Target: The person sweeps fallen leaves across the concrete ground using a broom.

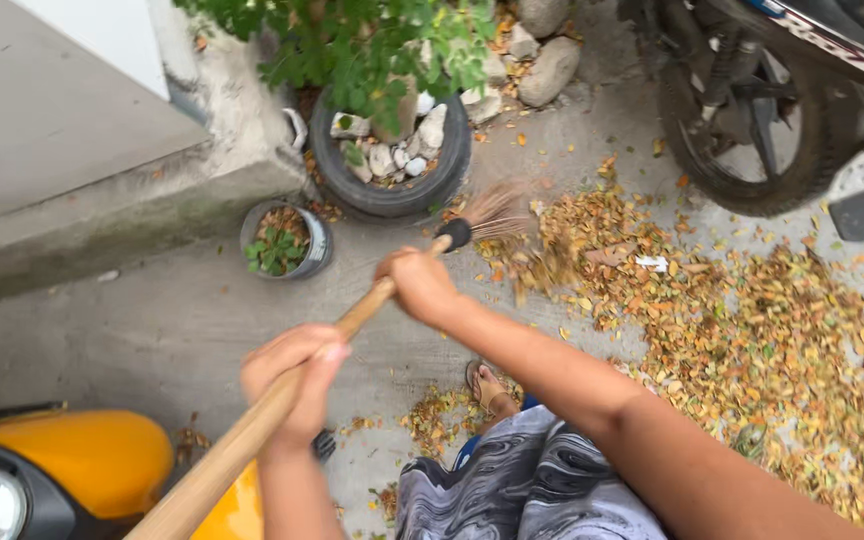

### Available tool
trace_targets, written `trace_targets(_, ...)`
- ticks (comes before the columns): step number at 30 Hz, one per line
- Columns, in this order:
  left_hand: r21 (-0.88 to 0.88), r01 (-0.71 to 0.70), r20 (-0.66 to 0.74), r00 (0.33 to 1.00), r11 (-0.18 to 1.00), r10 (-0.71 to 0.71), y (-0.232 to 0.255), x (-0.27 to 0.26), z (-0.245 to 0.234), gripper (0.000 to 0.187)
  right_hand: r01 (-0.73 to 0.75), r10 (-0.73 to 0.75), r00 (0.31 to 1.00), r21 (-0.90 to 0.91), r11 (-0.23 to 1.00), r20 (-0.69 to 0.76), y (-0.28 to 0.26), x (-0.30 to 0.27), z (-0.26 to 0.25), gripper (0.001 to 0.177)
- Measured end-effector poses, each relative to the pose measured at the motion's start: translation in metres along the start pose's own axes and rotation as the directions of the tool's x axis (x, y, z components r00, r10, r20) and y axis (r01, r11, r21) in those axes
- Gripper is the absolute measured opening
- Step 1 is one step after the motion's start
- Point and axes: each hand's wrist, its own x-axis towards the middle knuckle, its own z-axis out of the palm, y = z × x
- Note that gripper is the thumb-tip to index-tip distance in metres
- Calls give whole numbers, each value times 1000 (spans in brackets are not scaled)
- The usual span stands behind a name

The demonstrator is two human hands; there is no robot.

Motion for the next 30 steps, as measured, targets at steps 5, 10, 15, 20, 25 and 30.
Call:
trace_targets(5,197,60,-140,990,979,-32,64,-4,-18,15,229,-257,961,224,947,100,-72,22,10,23)
trace_targets(10,473,-30,-164,979,881,121,38,-15,37,10,153,-290,857,327,933,425,-40,29,54,18)
trace_targets(15,287,20,-81,997,958,3,-12,-52,87,13,-23,-12,900,75,997,435,63,-62,56,25)
trace_targets(20,-254,377,87,926,891,-367,-85,-73,118,23,-308,386,768,-234,922,512,120,-138,0,17)
trace_targets(25,-449,494,96,855,744,-510,-105,-53,89,23,-252,427,808,-416,874,407,98,-137,-28,20)
trace_targets(30,-264,182,43,983,947,-177,-19,-18,35,14,-155,210,939,-209,966,273,19,-79,-52,19)
